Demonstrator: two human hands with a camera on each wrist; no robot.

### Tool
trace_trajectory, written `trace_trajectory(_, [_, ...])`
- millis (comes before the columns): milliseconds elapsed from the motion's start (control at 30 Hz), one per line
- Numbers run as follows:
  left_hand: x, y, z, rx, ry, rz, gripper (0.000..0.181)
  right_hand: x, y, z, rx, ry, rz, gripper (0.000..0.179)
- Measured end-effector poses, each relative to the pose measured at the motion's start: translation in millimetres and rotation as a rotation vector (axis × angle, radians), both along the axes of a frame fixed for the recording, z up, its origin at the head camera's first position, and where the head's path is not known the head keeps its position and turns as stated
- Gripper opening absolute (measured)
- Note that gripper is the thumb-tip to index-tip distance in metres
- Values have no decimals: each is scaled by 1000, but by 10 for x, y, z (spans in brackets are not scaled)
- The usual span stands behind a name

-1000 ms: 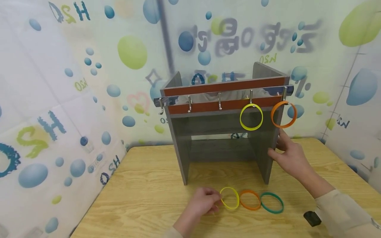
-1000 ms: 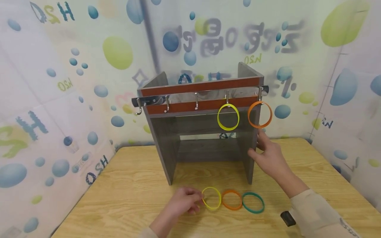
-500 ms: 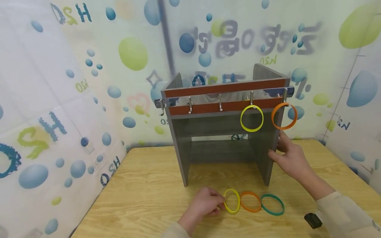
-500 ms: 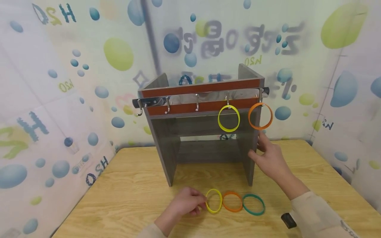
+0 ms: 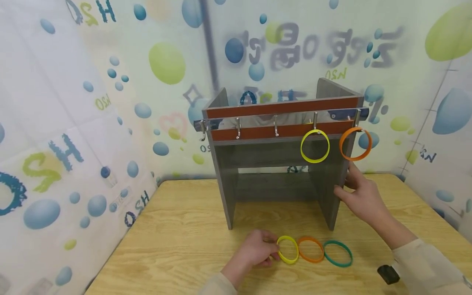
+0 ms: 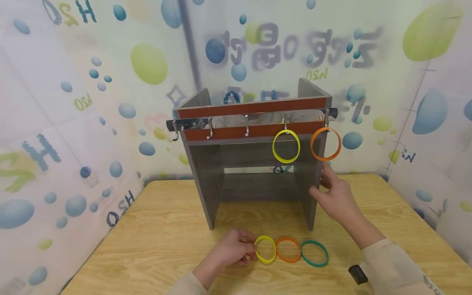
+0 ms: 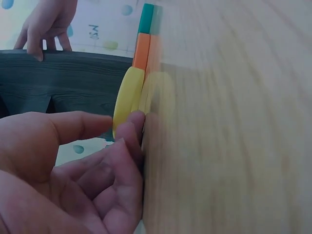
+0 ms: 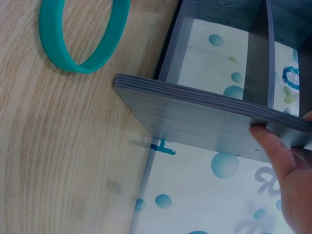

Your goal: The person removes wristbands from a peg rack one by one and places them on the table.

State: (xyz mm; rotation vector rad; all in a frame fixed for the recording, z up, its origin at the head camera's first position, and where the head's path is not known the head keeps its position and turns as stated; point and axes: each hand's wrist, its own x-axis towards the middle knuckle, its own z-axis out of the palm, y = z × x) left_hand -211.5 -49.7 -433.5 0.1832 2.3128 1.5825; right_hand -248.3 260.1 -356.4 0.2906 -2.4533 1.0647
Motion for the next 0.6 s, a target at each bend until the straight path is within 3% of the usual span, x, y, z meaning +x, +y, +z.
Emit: trace_trajectory(600, [-56, -50, -5, -18, -20, -74, 25, -2, 3, 8, 6, -15, -10, 86])
